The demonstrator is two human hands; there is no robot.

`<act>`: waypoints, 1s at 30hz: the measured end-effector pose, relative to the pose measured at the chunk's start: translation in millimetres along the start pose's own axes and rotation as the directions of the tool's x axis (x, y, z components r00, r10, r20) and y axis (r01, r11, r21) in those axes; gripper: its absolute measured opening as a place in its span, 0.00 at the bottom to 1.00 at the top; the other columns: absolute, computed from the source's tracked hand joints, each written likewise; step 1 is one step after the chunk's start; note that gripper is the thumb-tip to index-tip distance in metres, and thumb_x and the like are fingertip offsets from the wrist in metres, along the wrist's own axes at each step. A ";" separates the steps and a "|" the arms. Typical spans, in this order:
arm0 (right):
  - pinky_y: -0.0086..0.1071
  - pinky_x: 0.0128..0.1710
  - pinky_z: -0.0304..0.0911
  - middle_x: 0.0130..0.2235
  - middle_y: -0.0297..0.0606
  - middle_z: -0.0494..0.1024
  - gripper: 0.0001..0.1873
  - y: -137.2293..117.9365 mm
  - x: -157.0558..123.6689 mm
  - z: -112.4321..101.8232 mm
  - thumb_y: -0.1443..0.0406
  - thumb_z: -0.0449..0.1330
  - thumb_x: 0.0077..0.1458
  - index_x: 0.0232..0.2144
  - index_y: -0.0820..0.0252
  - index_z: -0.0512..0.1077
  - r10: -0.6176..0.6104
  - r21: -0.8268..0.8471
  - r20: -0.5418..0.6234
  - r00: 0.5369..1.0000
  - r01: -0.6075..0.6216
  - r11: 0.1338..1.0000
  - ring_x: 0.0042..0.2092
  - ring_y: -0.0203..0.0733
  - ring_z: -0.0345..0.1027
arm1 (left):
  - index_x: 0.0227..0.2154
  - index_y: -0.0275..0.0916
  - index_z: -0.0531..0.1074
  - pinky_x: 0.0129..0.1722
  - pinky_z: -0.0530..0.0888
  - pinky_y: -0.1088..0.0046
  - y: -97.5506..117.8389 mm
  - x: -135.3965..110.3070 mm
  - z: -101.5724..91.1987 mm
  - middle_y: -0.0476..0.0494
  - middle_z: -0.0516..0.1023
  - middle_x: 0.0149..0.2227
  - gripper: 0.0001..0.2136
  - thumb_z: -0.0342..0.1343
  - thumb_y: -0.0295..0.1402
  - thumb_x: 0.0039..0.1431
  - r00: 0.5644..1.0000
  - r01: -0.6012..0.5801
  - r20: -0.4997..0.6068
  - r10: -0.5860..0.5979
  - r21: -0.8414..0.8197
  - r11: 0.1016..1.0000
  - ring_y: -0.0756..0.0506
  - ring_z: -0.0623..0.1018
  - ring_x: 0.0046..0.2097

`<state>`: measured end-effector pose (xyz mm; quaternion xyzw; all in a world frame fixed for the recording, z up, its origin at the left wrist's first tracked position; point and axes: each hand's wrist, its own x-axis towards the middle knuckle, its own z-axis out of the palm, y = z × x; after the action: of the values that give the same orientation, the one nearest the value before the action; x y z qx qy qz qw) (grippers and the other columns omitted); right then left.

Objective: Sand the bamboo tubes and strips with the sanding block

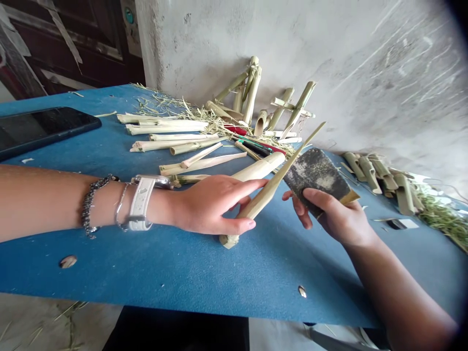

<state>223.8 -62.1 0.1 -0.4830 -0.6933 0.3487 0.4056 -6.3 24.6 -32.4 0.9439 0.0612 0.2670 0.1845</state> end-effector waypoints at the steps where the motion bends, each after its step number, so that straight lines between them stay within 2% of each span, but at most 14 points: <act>1: 0.27 0.17 0.61 0.18 0.33 0.70 0.20 -0.7 -0.1 0.3 0.54 0.55 0.59 0.21 0.61 0.68 0.014 -0.011 0.063 0.998 -0.013 1.000 0.17 0.32 0.62 | 0.58 0.29 0.58 0.32 0.68 0.72 0.0 0.3 -0.2 0.43 0.76 0.33 0.26 0.51 0.38 0.60 1.000 -0.021 0.005 0.021 0.001 1.000 0.46 0.74 0.34; 3: 0.26 0.15 0.59 0.17 0.33 0.70 0.21 -2.0 -0.5 0.7 0.53 0.55 0.59 0.20 0.60 0.68 0.063 -0.032 0.239 0.969 -0.057 0.998 0.16 0.32 0.62 | 0.58 0.30 0.58 0.34 0.68 0.71 0.0 1.1 -0.9 0.44 0.76 0.33 0.25 0.51 0.38 0.61 0.997 -0.077 0.025 0.078 -0.011 0.997 0.45 0.74 0.35; 4: 0.25 0.14 0.57 0.17 0.33 0.70 0.21 -2.2 -0.7 0.8 0.53 0.55 0.59 0.20 0.60 0.68 0.074 -0.039 0.280 0.957 -0.065 0.997 0.16 0.32 0.62 | 0.57 0.30 0.59 0.34 0.68 0.71 0.2 1.5 -1.2 0.44 0.76 0.32 0.24 0.50 0.37 0.61 0.995 -0.095 0.034 0.096 -0.016 0.995 0.45 0.74 0.35; 5: 0.25 0.14 0.57 0.17 0.33 0.70 0.21 -1.9 -0.7 0.9 0.53 0.55 0.59 0.20 0.60 0.68 0.070 -0.044 0.267 0.961 -0.061 0.997 0.16 0.32 0.62 | 0.55 0.30 0.60 0.35 0.69 0.71 0.4 1.8 -1.5 0.44 0.77 0.32 0.22 0.50 0.37 0.61 0.994 -0.098 0.042 0.099 -0.017 0.995 0.45 0.74 0.35; 8: 0.27 0.18 0.61 0.16 0.32 0.68 0.22 -0.3 -0.5 0.4 0.53 0.54 0.60 0.19 0.60 0.67 -0.020 -0.059 0.037 0.999 0.023 0.998 0.17 0.32 0.62 | 0.47 0.31 0.66 0.34 0.68 0.70 1.5 2.5 -2.4 0.42 0.76 0.33 0.15 0.49 0.36 0.62 0.997 -0.070 0.028 0.070 0.012 0.997 0.46 0.73 0.33; 9: 0.27 0.19 0.62 0.16 0.32 0.68 0.22 -0.1 -0.5 0.1 0.54 0.53 0.60 0.19 0.60 0.67 -0.032 -0.065 0.022 0.999 0.033 0.997 0.18 0.32 0.62 | 0.44 0.32 0.67 0.33 0.68 0.70 2.0 2.6 -2.7 0.43 0.76 0.32 0.13 0.49 0.35 0.62 0.997 -0.070 0.029 0.069 0.017 0.997 0.46 0.73 0.32; 13: 0.26 0.17 0.61 0.19 0.34 0.71 0.20 -2.2 -1.7 -0.7 0.55 0.54 0.60 0.22 0.60 0.68 0.043 -0.083 0.287 0.957 -0.020 0.996 0.19 0.33 0.65 | 0.37 0.37 0.68 0.32 0.66 0.71 3.4 3.6 -3.2 0.46 0.74 0.29 0.08 0.46 0.33 0.62 0.992 -0.094 0.084 0.095 -0.017 0.995 0.47 0.71 0.30; 14: 0.26 0.17 0.61 0.19 0.34 0.72 0.20 -2.8 -1.8 -0.8 0.54 0.54 0.60 0.22 0.60 0.68 0.045 -0.092 0.282 0.958 -0.019 0.996 0.19 0.33 0.65 | 0.35 0.37 0.68 0.32 0.66 0.71 3.4 3.8 -3.2 0.46 0.74 0.29 0.07 0.46 0.33 0.62 0.992 -0.092 0.088 0.093 -0.016 0.996 0.47 0.70 0.29; 18: 0.27 0.20 0.64 0.17 0.33 0.70 0.21 -3.3 -2.2 -1.0 0.54 0.54 0.60 0.20 0.60 0.68 -0.046 -0.143 0.051 0.998 0.053 0.988 0.19 0.33 0.64 | 0.31 0.37 0.67 0.32 0.66 0.70 2.6 4.3 -2.5 0.45 0.73 0.28 0.09 0.45 0.33 0.63 0.994 -0.084 0.065 0.083 0.019 0.996 0.47 0.70 0.29; 23: 0.27 0.19 0.64 0.20 0.34 0.72 0.19 -3.5 -3.2 -0.7 0.55 0.54 0.60 0.23 0.61 0.69 0.032 -0.099 0.243 0.970 -0.008 0.995 0.20 0.34 0.66 | 0.38 0.35 0.67 0.33 0.66 0.70 3.1 4.7 -2.7 0.45 0.74 0.30 0.08 0.45 0.32 0.62 0.993 -0.090 0.084 0.088 0.022 0.996 0.46 0.70 0.31; 24: 0.27 0.19 0.63 0.19 0.34 0.72 0.18 -3.1 -2.8 -0.8 0.55 0.55 0.59 0.23 0.61 0.69 0.036 -0.104 0.219 0.975 -0.013 0.994 0.20 0.33 0.66 | 0.38 0.35 0.67 0.33 0.66 0.70 3.2 4.6 -2.6 0.45 0.73 0.30 0.08 0.45 0.32 0.62 0.993 -0.084 0.082 0.082 0.023 0.996 0.46 0.70 0.31; 26: 0.27 0.19 0.63 0.18 0.33 0.71 0.19 -1.7 -1.6 -0.9 0.56 0.55 0.60 0.21 0.61 0.69 -0.010 -0.111 0.079 0.997 0.019 0.994 0.19 0.33 0.65 | 0.34 0.36 0.66 0.33 0.66 0.69 3.0 4.4 -2.4 0.45 0.73 0.29 0.08 0.45 0.33 0.63 0.995 -0.074 0.071 0.072 0.027 0.997 0.46 0.70 0.30; 28: 0.28 0.19 0.63 0.17 0.33 0.69 0.20 -0.5 -0.8 -0.6 0.56 0.54 0.60 0.20 0.60 0.68 -0.070 -0.119 -0.047 0.996 0.064 0.991 0.19 0.33 0.64 | 0.31 0.37 0.66 0.33 0.65 0.69 2.4 4.3 -2.1 0.45 0.73 0.29 0.08 0.45 0.33 0.63 0.995 -0.073 0.067 0.071 0.028 0.997 0.46 0.69 0.29; 30: 0.27 0.18 0.63 0.17 0.33 0.69 0.20 0.1 -1.2 0.5 0.55 0.54 0.60 0.20 0.60 0.68 -0.078 -0.126 -0.026 0.997 0.074 0.989 0.19 0.33 0.64 | 0.33 0.37 0.66 0.33 0.65 0.69 1.7 4.2 -2.0 0.45 0.73 0.29 0.08 0.45 0.33 0.63 0.994 -0.088 0.074 0.086 0.024 0.996 0.46 0.70 0.29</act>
<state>223.7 -63.2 -0.5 -0.4860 -0.7253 0.2811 0.3983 -3.8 24.6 -28.1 0.9572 0.0167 0.2395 0.1619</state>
